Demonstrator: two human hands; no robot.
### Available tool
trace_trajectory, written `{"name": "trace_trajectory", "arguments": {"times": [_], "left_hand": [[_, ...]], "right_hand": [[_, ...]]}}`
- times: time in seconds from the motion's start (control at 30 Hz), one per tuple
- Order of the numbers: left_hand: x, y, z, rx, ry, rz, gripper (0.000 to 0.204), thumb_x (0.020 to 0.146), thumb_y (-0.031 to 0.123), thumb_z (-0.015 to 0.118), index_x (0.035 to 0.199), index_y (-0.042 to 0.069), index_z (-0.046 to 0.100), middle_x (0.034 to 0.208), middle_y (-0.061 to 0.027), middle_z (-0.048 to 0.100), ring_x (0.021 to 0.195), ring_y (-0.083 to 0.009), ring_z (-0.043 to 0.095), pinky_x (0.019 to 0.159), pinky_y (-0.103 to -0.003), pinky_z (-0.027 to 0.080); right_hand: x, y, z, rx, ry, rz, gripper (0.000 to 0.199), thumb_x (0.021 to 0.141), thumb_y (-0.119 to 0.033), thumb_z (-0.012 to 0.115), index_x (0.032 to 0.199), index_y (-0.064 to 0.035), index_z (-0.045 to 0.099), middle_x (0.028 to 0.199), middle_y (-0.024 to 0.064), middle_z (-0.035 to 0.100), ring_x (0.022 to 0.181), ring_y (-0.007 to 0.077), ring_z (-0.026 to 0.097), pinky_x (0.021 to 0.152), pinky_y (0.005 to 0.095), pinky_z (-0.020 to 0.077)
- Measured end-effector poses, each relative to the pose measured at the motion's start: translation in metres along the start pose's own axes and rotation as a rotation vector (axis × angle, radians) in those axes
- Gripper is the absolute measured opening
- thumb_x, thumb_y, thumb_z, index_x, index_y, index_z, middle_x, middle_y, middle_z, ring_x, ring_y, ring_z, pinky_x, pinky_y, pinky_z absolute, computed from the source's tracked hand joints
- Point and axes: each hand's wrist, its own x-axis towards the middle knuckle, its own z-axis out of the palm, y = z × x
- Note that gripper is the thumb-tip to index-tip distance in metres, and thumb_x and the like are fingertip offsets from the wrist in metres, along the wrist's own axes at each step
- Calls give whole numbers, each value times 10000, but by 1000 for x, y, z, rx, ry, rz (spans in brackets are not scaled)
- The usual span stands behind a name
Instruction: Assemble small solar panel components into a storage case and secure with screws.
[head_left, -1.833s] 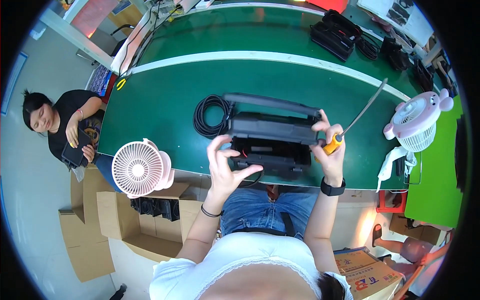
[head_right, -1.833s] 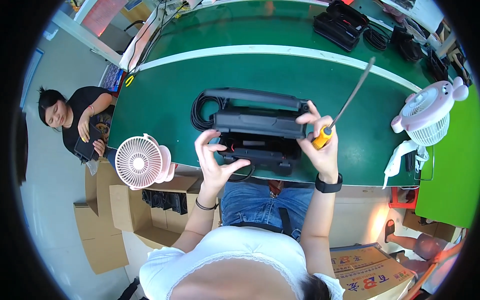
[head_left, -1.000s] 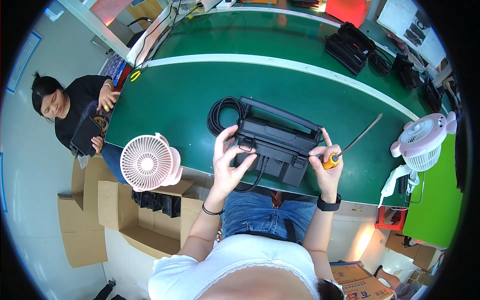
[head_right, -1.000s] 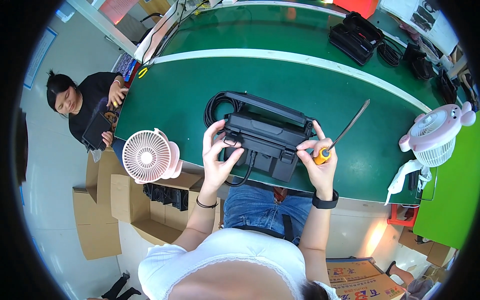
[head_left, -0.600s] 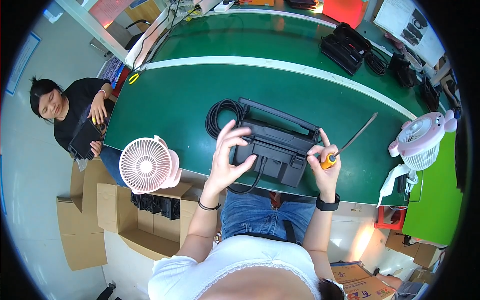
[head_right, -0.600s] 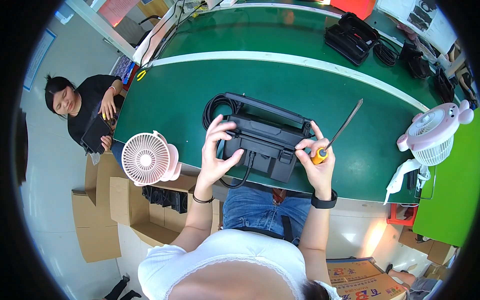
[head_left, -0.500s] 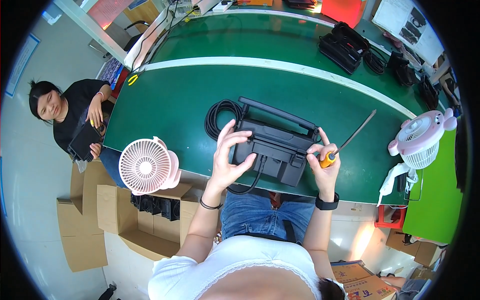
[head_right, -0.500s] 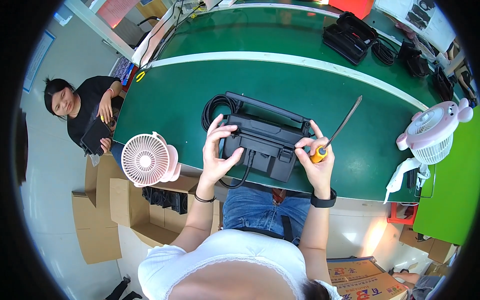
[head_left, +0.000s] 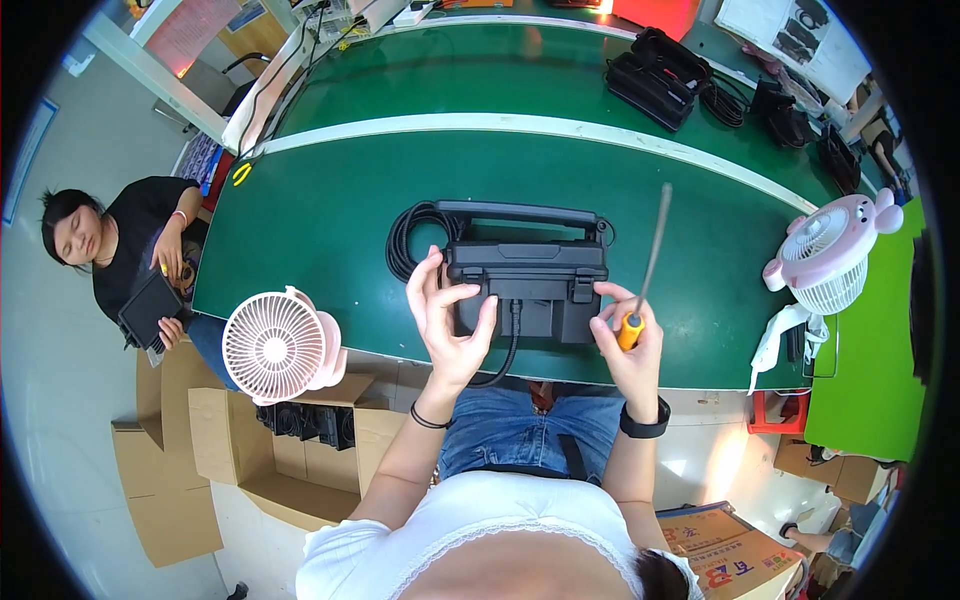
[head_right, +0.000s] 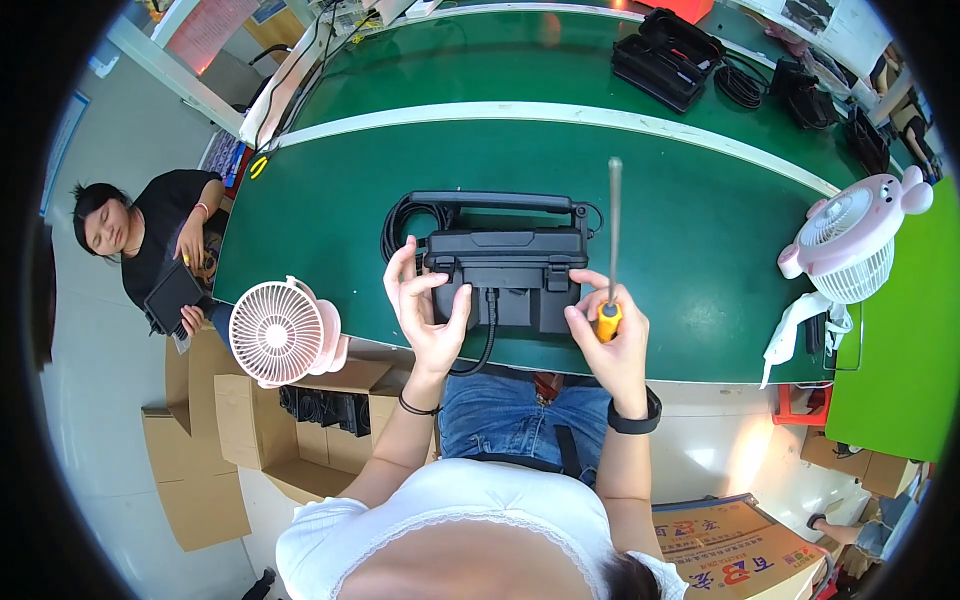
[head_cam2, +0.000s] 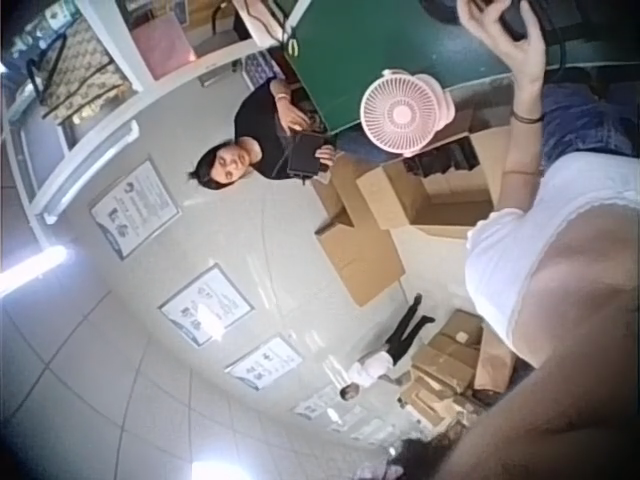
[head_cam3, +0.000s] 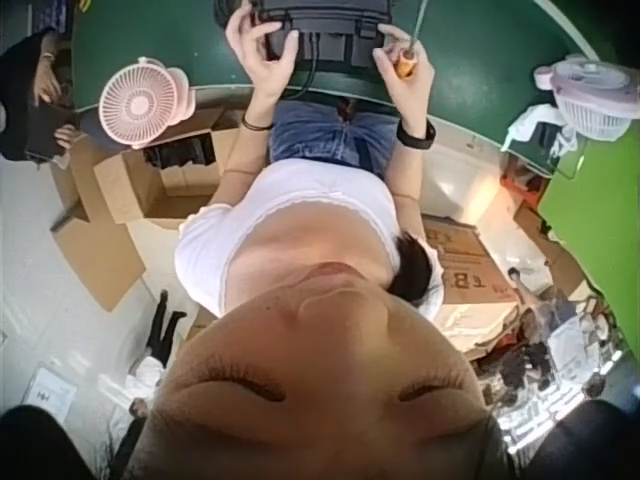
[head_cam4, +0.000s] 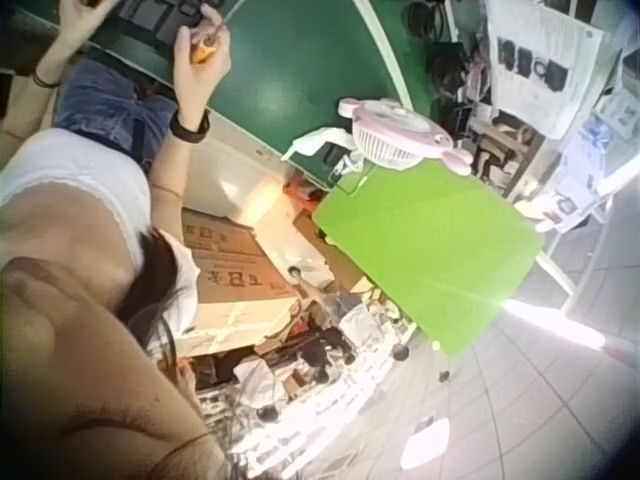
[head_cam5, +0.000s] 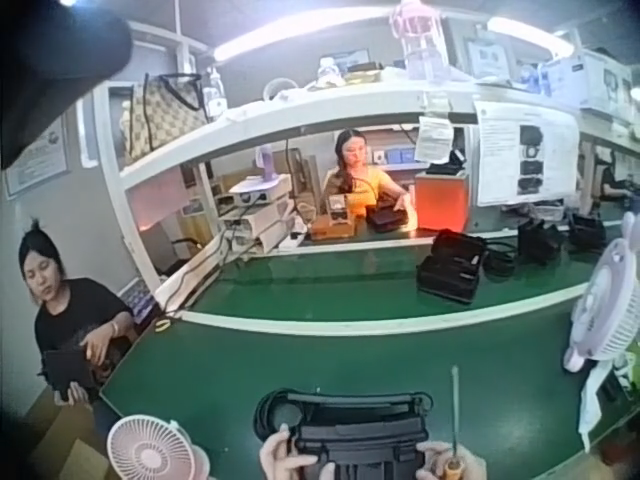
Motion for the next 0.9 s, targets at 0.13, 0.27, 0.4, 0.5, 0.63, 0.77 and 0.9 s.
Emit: {"name": "trace_trajectory", "arguments": {"times": [0.13,0.27,0.4,0.5,0.63,0.77,0.9], "left_hand": [[0,2,0,2,20,26,355,775,-61,751,1037,65,549,1439,-161,339,1425,-442,325,1169,-523,287],[-4,3,-1,-5,23,25,346,779,-51,752,1028,70,544,1429,-173,364,1424,-444,325,1181,-538,257],[-6,1,-5,7,4,32,338,786,-45,747,1028,68,542,1424,-190,395,1425,-446,323,1180,-540,259],[-7,-2,-5,8,13,43,336,785,-44,749,1025,67,542,1432,-195,397,1429,-442,320,1180,-541,258],[-4,1,-4,-17,9,48,335,779,-51,752,1018,65,548,1457,-197,374,1436,-430,315,1182,-540,253],[-2,-3,-4,-50,4,36,336,773,-55,753,1018,62,555,1473,-199,348,1438,-423,315,1181,-530,264],[0,-3,-5,-15,-7,42,336,769,-59,752,1022,60,565,1485,-197,329,1437,-423,319,1172,-521,290]], "right_hand": [[0,-11,0,-316,-5,-56,252,818,35,710,827,-47,471,1134,174,676,789,105,636,683,251,499],[7,-18,-12,-2,-95,118,270,835,29,711,854,-55,456,1143,157,652,839,131,666,732,257,512],[8,-17,-27,276,-213,209,292,839,69,667,882,-89,425,1203,209,622,1062,244,681,724,244,534],[6,-9,-25,699,-225,241,351,828,104,650,861,-126,386,1280,234,588,1212,317,615,581,172,510],[9,-12,-9,557,-55,208,378,800,108,689,871,-120,396,1282,223,586,1162,276,643,578,174,500],[11,1,-9,248,35,73,442,734,73,793,882,-98,413,1250,189,612,1024,188,669,575,165,476],[10,2,4,-75,105,-49,466,691,11,860,851,-79,431,1155,148,669,960,181,658,623,200,497]]}}
